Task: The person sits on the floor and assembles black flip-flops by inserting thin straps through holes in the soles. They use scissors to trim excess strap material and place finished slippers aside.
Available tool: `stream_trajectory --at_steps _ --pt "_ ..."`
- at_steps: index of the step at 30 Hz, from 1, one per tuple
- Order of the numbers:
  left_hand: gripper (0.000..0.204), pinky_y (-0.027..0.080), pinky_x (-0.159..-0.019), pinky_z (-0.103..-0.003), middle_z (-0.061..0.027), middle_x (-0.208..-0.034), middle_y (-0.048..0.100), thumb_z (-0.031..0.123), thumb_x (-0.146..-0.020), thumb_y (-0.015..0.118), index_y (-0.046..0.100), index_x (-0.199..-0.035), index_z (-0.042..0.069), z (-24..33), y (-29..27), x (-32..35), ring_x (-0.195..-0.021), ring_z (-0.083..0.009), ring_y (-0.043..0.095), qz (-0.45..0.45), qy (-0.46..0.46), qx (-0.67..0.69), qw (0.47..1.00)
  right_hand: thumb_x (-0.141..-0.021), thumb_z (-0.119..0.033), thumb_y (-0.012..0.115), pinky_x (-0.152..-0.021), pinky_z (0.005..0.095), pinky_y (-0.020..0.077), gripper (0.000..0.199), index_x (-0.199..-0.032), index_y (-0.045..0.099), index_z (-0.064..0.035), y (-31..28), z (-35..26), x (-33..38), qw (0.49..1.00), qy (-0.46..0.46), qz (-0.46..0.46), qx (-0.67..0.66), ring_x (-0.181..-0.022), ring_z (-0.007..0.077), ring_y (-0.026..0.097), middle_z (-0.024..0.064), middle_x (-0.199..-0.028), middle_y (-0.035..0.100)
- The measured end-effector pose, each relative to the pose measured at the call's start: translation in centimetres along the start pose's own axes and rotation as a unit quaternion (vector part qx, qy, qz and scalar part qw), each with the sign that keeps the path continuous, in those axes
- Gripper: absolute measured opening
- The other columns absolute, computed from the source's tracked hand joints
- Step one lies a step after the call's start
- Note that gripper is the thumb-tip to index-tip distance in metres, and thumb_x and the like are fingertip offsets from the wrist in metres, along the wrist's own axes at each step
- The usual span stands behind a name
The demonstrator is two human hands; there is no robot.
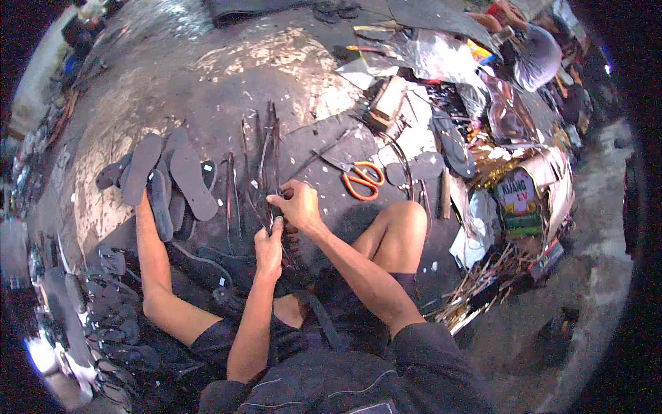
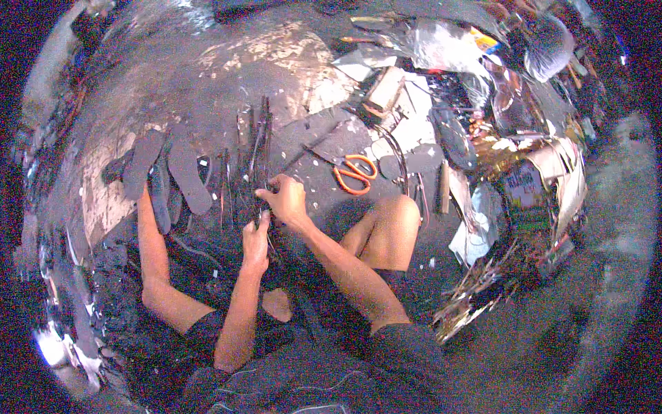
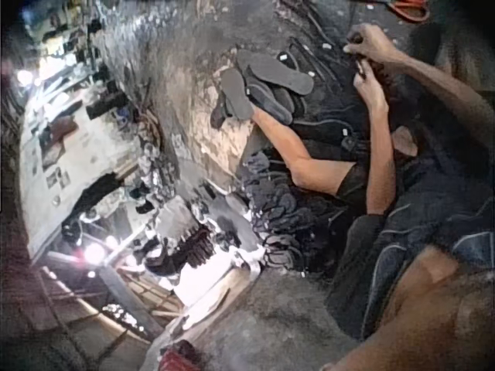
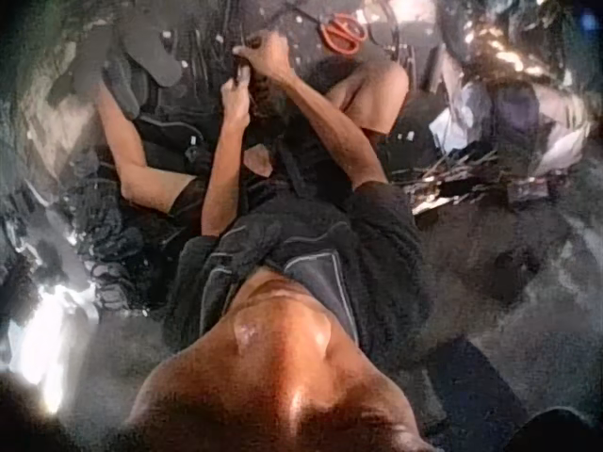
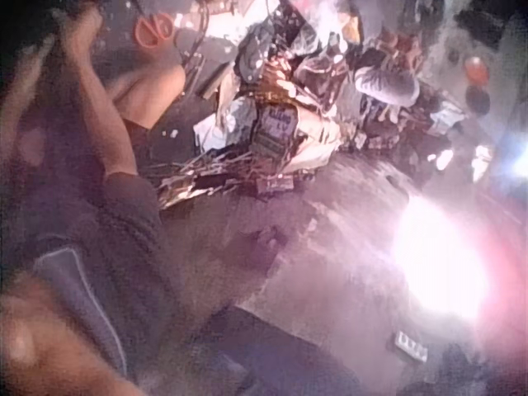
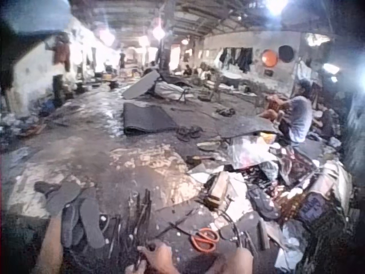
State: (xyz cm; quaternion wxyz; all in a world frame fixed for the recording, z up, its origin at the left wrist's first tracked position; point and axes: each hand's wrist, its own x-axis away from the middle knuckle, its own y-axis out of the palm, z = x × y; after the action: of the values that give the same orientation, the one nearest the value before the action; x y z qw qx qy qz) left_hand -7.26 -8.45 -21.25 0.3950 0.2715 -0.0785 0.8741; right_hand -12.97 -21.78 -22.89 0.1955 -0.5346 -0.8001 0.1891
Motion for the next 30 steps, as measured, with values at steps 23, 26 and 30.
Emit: stream_trajectory --at_steps 23,26,30 --pt "0.025 0.03 -0.046 -0.027 0.0059 -0.067 0.039 0.034 -0.111 0.055 0.058 -0.109 0.008 -4.6 -3.5 -2.0 -0.053 -0.0068 0.035 -0.031 -0.131 0.267 0.954 -0.1 -0.023 0.065 -0.051 0.0225 0.0347 0.017 -0.093 0.066 -0.0074 -19.8 -19.6 -13.5 0.889 -0.184 0.021 -0.418 -0.059 0.0059 0.045 -0.0005 -0.078 0.057" --pt "0.031 0.034 -0.048 -0.029 0.0061 -0.066 0.037 0.038 -0.111 0.053 0.059 -0.113 0.008 -4.2 -1.9 -2.8 -0.054 -0.0086 0.038 -0.061 -0.131 0.355 0.924 -0.103 -0.018 0.065 -0.052 0.0205 0.0341 0.014 -0.103 0.064 -0.004 -28.1 -22.8 -19.6 0.797 -0.167 -0.178 -0.552 -0.066 0.0052 0.044 -0.0017 -0.078 0.054" --pt "0.032 0.043 -0.056 -0.031 0.0046 -0.067 0.04 0.037 -0.112 0.051 0.06 -0.116 0.006 -1.0 -1.9 -1.5 -0.056 -0.0118 0.045 -0.143 -0.103 0.343 0.923 -0.103 -0.031 0.062 -0.052 0.0278 0.0358 0.026 -0.098 0.068 -0.0064 -19.5 -20.8 -15.4 0.969 -0.122 -0.097 -0.193 -0.057 0.0093 0.047 0.0022 -0.074 0.059"
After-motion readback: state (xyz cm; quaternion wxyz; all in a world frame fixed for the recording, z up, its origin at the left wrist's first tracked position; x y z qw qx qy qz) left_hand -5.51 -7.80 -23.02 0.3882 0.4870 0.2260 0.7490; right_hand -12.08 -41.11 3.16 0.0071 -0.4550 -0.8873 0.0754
